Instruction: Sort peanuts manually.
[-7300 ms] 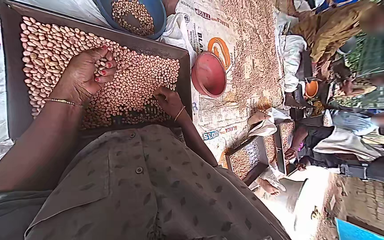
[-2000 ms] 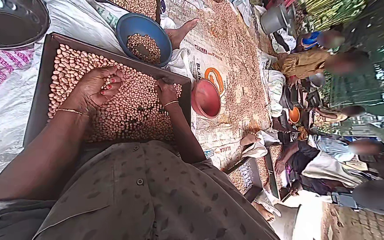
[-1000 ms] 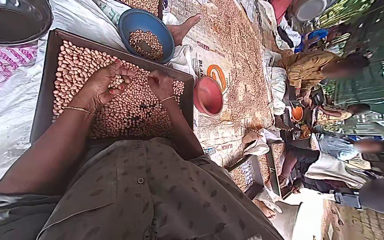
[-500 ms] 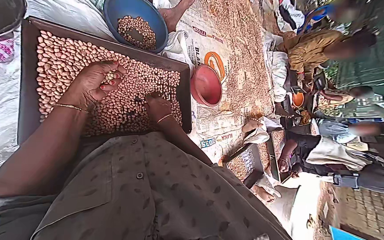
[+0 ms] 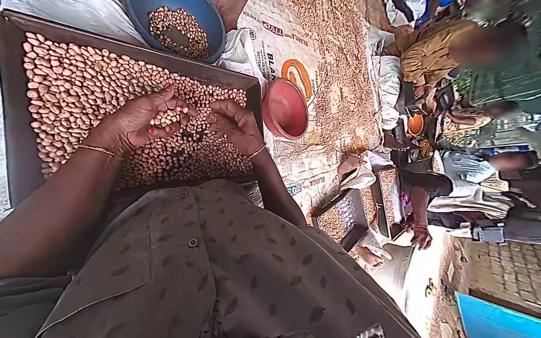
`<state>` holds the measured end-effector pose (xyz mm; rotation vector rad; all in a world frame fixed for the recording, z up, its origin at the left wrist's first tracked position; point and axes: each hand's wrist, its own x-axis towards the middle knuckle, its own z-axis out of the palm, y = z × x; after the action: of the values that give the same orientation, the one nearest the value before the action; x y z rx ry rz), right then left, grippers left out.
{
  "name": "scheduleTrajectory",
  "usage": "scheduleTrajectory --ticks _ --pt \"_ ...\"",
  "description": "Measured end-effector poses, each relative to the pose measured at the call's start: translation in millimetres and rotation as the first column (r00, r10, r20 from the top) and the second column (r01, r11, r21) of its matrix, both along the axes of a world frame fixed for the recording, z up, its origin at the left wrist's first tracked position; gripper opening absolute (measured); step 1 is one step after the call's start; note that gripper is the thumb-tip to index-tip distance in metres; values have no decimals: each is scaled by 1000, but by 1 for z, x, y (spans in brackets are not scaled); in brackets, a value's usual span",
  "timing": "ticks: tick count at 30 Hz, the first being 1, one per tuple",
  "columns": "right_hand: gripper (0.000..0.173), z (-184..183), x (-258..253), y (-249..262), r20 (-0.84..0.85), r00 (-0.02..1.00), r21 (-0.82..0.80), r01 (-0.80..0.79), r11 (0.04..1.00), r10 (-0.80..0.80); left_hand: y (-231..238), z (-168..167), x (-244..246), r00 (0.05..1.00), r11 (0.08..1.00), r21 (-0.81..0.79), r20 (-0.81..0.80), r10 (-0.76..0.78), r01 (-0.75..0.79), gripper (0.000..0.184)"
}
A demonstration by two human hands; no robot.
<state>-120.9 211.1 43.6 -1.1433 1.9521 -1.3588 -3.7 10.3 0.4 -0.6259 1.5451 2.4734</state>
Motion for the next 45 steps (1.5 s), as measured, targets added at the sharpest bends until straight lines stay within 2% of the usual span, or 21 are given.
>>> scheduleTrajectory --ticks 2,4,6,8,10,12,14,17,18,21,23,25,30,32,33,34,36,39,41,43,45 --pt "23 -6 -2 17 100 987 153 -137 979 122 -2 -3 1 998 998 62 -55 33 -30 49" --pt "23 -21 0 35 215 933 278 -343 897 290 -6 -3 2 994 995 65 -70 79 -74 36" --pt "25 -31 3 47 229 907 365 -417 832 354 -11 -4 2 988 989 88 -86 127 -120 31" --pt "28 -40 -5 55 79 967 334 -256 907 244 -15 -5 2 981 981 126 -111 159 -144 33" --pt "32 -41 -21 58 -83 996 132 -7 991 18 -16 -6 2 977 977 136 -115 181 -165 34" --pt "37 -22 -36 58 -113 977 -26 180 983 -182 -17 -8 2 974 976 127 -122 193 -178 34" --pt "33 -6 -48 64 -288 916 -67 271 960 -279 -17 -11 2 967 972 125 -134 216 -199 33" --pt "11 -9 -51 78 -643 745 92 308 947 -179 -22 -19 1 960 974 109 -179 215 -198 31" --pt "6 -13 -47 84 -691 717 215 325 921 -92 -23 -22 0 958 976 108 -194 209 -191 31" --pt "11 -28 -32 96 -634 765 528 319 787 116 -23 -26 0 958 979 113 -215 190 -169 31" --pt "16 -40 -24 98 -622 769 553 297 779 148 -17 -17 5 960 972 120 -173 221 -203 31" --pt "17 -47 -22 101 -641 757 503 290 814 127 -9 -4 4 965 969 100 -117 235 -225 32" --pt "16 -48 -22 104 -635 766 454 271 849 95 1 1 -3 980 976 141 -83 179 -166 41" --pt "19 -45 -19 101 -615 778 528 287 800 127 -6 -19 -3 983 964 230 -94 157 -132 45" --pt "21 -43 -18 98 -606 781 564 291 773 148 -20 -46 -4 976 946 323 -200 83 -14 47" --pt "22 -42 -18 98 -613 775 570 298 766 154 -25 -62 -6 964 937 347 -259 59 36 49" --pt "20 -43 -20 99 -624 768 545 296 784 145 -20 -67 -9 963 964 265 -258 79 -8 49" --pt "15 -44 -23 105 -584 810 440 265 858 49 0 -30 -4 984 987 75 -97 147 -140 44" --pt "10 -42 -27 105 -601 795 285 306 908 -80 5 -18 -3 994 996 7 -77 84 -83 44" --pt "7 -33 -30 98 -648 741 134 341 930 -178 -1 -36 -5 986 999 0 -160 -52 52 52" --pt "8 -15 -24 82 -611 761 -7 270 963 -218 7 -32 -6 987 990 -70 -99 -130 123 58"
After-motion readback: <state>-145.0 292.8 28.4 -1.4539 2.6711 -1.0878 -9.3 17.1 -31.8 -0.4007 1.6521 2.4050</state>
